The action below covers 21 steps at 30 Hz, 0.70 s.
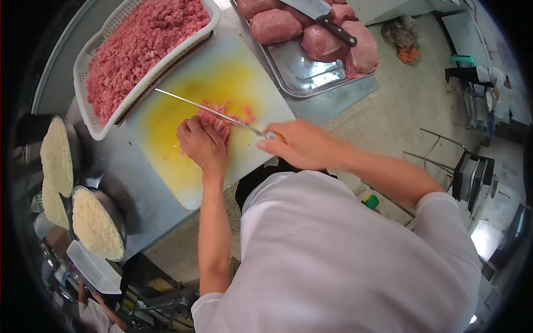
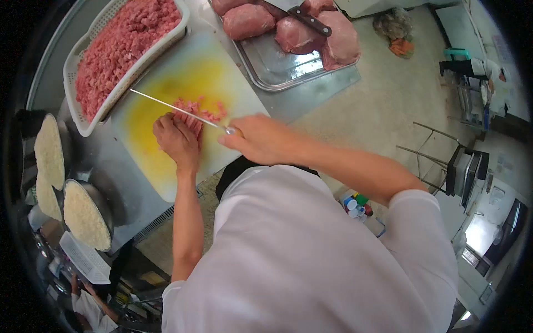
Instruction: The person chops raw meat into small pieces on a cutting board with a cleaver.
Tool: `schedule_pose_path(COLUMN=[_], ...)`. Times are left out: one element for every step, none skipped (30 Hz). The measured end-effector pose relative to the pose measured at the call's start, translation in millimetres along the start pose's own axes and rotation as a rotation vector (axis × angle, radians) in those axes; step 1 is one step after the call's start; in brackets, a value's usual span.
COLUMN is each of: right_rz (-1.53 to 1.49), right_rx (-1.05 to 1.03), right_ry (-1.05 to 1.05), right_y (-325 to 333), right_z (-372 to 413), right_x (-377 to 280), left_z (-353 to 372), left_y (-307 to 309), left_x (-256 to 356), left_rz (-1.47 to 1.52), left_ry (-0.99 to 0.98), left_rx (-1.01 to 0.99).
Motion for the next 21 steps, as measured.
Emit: schedule_pose_path(right_rz=[-0.061,-0.124,-0.093,-0.090,-0.104,-0.115,-0.096,-0.073,-0.077,-0.096,-0.109,-0.104,-0.126,-0.151,-0.151,-0.214,-0.276,-0.275,-0.253,-0.229,-0.229], right_rx=[-0.008,-0.016,-0.038,0.030,0.093,0.091,0.204,0.327,0.334,0.235,0.142,0.149,0.061,-0.029,-0.031,-0.032,-0.035,-0.038,0.110,0.255,0.254], right_ry=[-0.017,-0.033,-0.134,-0.002,0.141,0.152,0.201,0.265,0.264,0.183,0.103,0.103,0.024,-0.059,-0.059,-0.096,-0.135,-0.133,0.024,0.183,0.190], right_y=[-4.8,-6.9,-13.1,-25.2,-38.7,-52.4,-55.7,-50.7,-46.5,-42.4,-35.1,-21.3,-17.0,-22.8,-29.4,-37.4,-44.6,-57.1,-65.5,-63.9,-56.1], right_z=[9.1,10.6,13.1,-9.2,-30.7,-51.5,-66.3,-74.7,-70.9,-64.9,-58.5,-41.5,-16.9,-1.7,-0.3,-1.2,-5.3,-24.1,-49.1,-58.8,-61.3], right_x=[0.8,2.0,18.9,26.9,26.0,23.1,17.8,12.5,11.0,9.1,6.5,-1.6,-6.0,-6.4,-6.6,-1.3,5.8,14.2,16.3,13.8,11.7], left_z=[-4.0,-7.5,14.1,9.2,4.2,1.8,3.7,1.0,2.4,3.6,2.0,-0.2,-0.3,1.3,1.0,1.1,0.4,-2.5,-2.2,0.2,-0.8], left_y=[2.1,4.0,-16.4,-17.9,-12.8,-8.4,-8.0,-7.6,-6.0,-3.9,-5.8,-8.4,-7.5,-6.2,-5.9,-7.3,-9.0,-10.4,-11.4,-10.5,-9.1], left_x=[3.2,7.2,14.7,15.7,12.1,7.4,6.7,5.1,4.5,5.7,8.2,9.7,8.9,7.6,8.5,9.8,9.0,7.1,6.4,7.3,5.2], left_rz=[-0.076,-0.154,-0.083,-0.103,-0.142,-0.156,-0.161,-0.169,-0.168,-0.145,-0.115,-0.108,-0.112,-0.116,-0.116,-0.139,-0.161,-0.163,-0.169,-0.176,-0.181], left_ry=[-0.054,-0.109,-0.045,-0.064,-0.090,-0.096,-0.080,-0.075,-0.082,-0.103,-0.124,-0.127,-0.126,-0.125,-0.124,-0.105,-0.083,-0.082,-0.083,-0.081,-0.082], left_rx=[0.013,0.026,-0.025,-0.026,-0.031,-0.032,-0.043,-0.040,-0.042,-0.028,-0.009,-0.004,0.005,0.008,0.008,-0.019,-0.048,-0.046,-0.053,-0.059,-0.053])
Point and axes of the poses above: each hand's wrist, its own z-axis away from the middle knuckle, its own y-axis out of the back of the hand, x = y × z, the point moved 6 cm from there along -z, towards the middle knuckle, and after that the axes turned 3 degrees about -y, right-handed, at the moved point
